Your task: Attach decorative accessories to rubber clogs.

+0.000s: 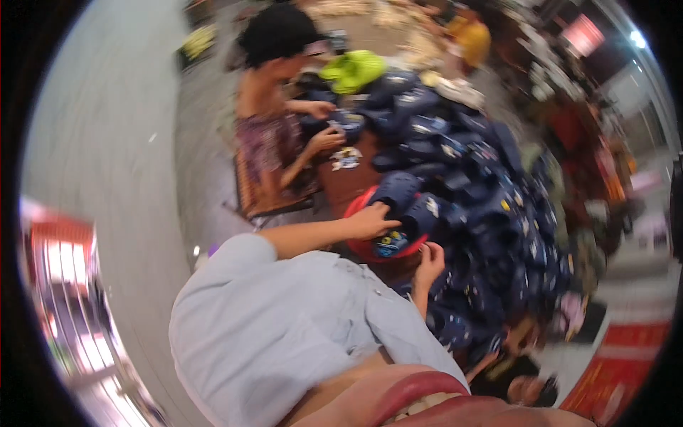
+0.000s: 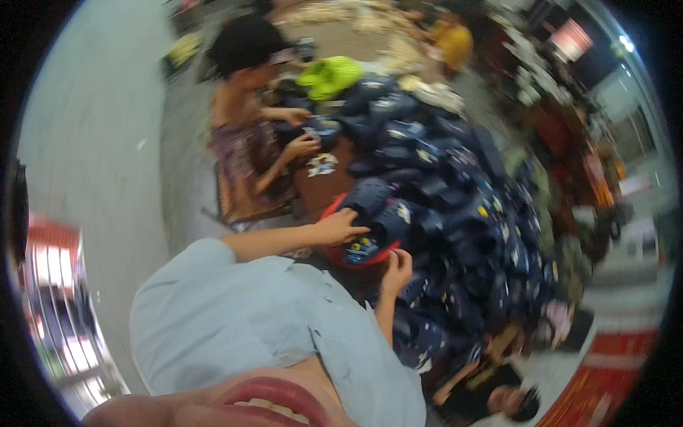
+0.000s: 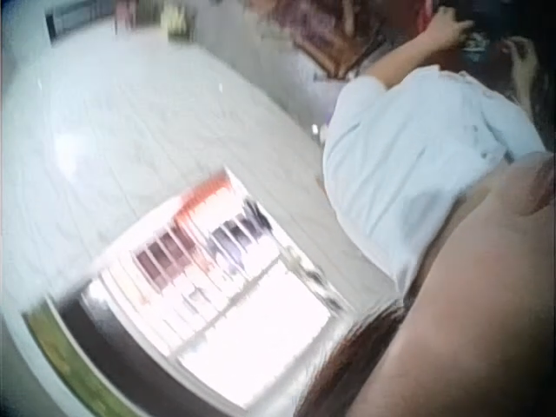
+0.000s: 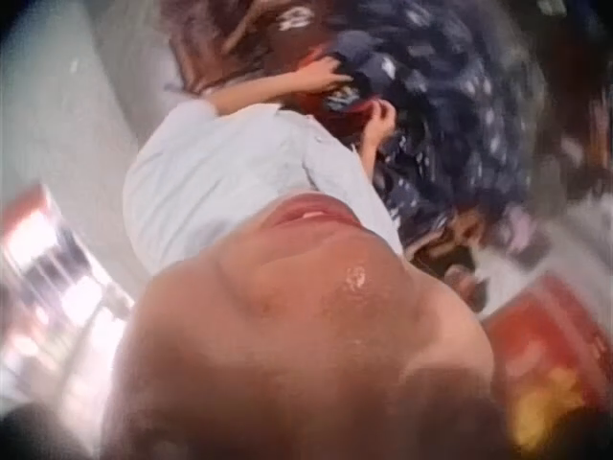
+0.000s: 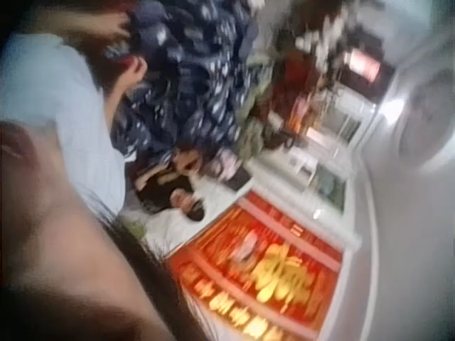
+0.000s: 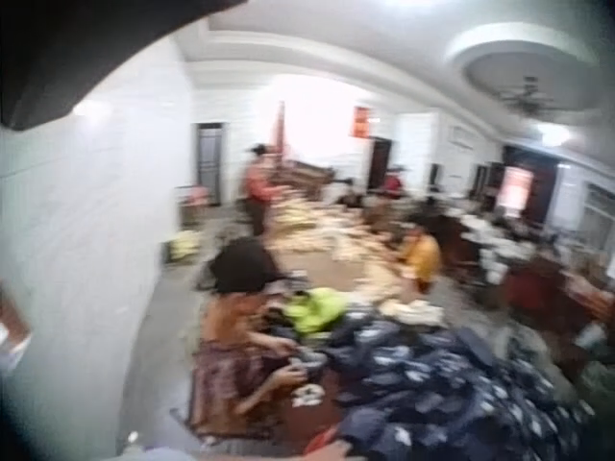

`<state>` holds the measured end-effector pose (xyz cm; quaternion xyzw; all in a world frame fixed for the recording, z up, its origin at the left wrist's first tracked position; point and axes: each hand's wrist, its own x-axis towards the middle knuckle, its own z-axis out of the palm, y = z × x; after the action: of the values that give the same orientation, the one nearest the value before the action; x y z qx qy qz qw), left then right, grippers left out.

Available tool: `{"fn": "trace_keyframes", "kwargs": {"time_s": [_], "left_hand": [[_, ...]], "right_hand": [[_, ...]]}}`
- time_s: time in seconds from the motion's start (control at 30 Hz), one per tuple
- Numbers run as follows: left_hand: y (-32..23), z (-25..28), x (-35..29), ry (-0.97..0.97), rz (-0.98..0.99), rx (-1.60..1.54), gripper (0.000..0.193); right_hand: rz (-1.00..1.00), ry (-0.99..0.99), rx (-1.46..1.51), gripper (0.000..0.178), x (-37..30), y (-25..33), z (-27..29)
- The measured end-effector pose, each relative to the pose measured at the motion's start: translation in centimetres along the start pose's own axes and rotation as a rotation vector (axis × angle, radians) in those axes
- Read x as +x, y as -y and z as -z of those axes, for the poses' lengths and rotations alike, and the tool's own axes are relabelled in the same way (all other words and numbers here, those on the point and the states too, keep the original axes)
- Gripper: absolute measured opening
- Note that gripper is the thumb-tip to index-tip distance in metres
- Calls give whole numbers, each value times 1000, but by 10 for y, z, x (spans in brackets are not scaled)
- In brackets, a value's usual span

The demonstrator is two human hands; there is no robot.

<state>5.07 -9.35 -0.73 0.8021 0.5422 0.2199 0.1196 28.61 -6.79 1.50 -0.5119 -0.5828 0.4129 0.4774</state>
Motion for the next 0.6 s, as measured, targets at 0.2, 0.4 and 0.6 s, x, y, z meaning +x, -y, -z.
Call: {"fn": "trace_keyframes", "kwargs": {"time_s": [0.2, 0.4, 0.6], "left_hand": [[-1, -3, 13, -44, -57, 17, 46], [-12, -15, 30, -63, -27, 35, 44], [-7, -24, 27, 89, 98, -45, 41]], "right_hand": [[-265, -178, 325, 7, -27, 20, -2], [-380, -251, 411, 12, -48, 10, -7], [-404, -251, 433, 12, -60, 20, -16]]}}
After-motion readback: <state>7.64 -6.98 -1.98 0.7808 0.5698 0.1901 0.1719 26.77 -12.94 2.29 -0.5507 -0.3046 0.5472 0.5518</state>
